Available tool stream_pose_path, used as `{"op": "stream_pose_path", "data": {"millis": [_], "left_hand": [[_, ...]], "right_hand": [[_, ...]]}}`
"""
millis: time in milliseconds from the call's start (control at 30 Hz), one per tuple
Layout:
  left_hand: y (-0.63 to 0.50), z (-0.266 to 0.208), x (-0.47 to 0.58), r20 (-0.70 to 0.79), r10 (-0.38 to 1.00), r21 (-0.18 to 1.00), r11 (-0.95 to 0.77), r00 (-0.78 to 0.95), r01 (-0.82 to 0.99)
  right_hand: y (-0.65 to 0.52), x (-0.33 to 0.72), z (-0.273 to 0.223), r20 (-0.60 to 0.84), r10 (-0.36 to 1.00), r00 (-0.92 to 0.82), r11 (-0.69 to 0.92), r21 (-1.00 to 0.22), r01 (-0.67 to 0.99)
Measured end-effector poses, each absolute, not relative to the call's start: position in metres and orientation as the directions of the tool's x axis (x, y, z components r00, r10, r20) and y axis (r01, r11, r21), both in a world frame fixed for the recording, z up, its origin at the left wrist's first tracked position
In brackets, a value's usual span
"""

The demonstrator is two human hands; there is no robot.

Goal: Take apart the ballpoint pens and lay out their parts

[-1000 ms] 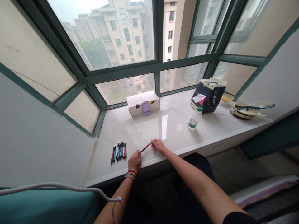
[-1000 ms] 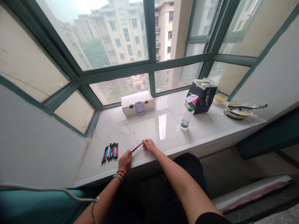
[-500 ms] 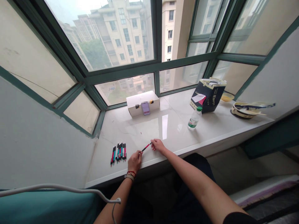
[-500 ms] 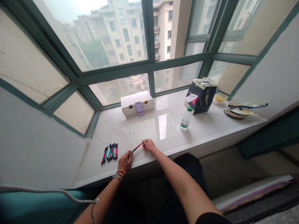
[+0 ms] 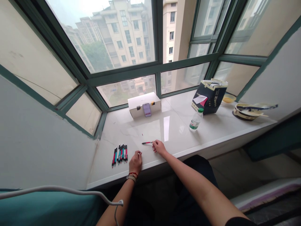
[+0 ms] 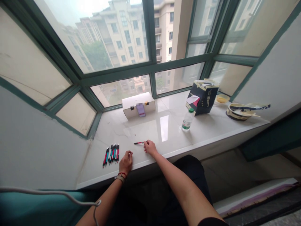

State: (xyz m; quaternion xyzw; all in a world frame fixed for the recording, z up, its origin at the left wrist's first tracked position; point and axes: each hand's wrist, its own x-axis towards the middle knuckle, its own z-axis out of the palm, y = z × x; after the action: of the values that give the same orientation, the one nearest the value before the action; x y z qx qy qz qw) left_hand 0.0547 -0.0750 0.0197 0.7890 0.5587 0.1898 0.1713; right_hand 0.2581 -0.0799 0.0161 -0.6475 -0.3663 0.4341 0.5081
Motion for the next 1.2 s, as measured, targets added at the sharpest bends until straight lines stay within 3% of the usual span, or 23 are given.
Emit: {"op": "stream_pose_path", "data": {"millis": [233,500,667,767,1000,1200], "left_hand": [[-0.075,0.019,0.055,0.127,0.942,0.463,-0.332,0.309,0.822],[-0.074,0.016,0.053,0.147,0.918,0.445,-0.394,0.368,0.804],[-0.074,0.018,0.052,0.141,0.911,0.448,-0.407,0.387,0.796],[-0.073,0.018,0.051,0.136,0.906,0.463,-0.416,0.401,0.783],[-0.07,0.009,0.05,0.11,0.909,0.477,-0.403,0.402,0.781],[-0.069,0.009,0.05,0.116,0.913,0.496,-0.394,0.391,0.774]], "right_hand": [[-0.088,0.252,0.015,0.008,0.939,0.344,-0.161,-0.874,0.459],[-0.105,0.25,0.025,0.149,0.977,0.154,-0.017,-0.664,0.748],[-0.098,0.231,0.044,0.258,0.937,-0.237,0.343,-0.537,0.771],[-0.089,0.223,0.044,0.267,0.891,-0.368,0.452,-0.425,0.785],[-0.073,0.231,0.032,0.188,0.87,-0.456,0.493,-0.348,0.797],[-0.068,0.226,0.034,0.124,0.899,-0.421,0.433,-0.404,0.806]]}}
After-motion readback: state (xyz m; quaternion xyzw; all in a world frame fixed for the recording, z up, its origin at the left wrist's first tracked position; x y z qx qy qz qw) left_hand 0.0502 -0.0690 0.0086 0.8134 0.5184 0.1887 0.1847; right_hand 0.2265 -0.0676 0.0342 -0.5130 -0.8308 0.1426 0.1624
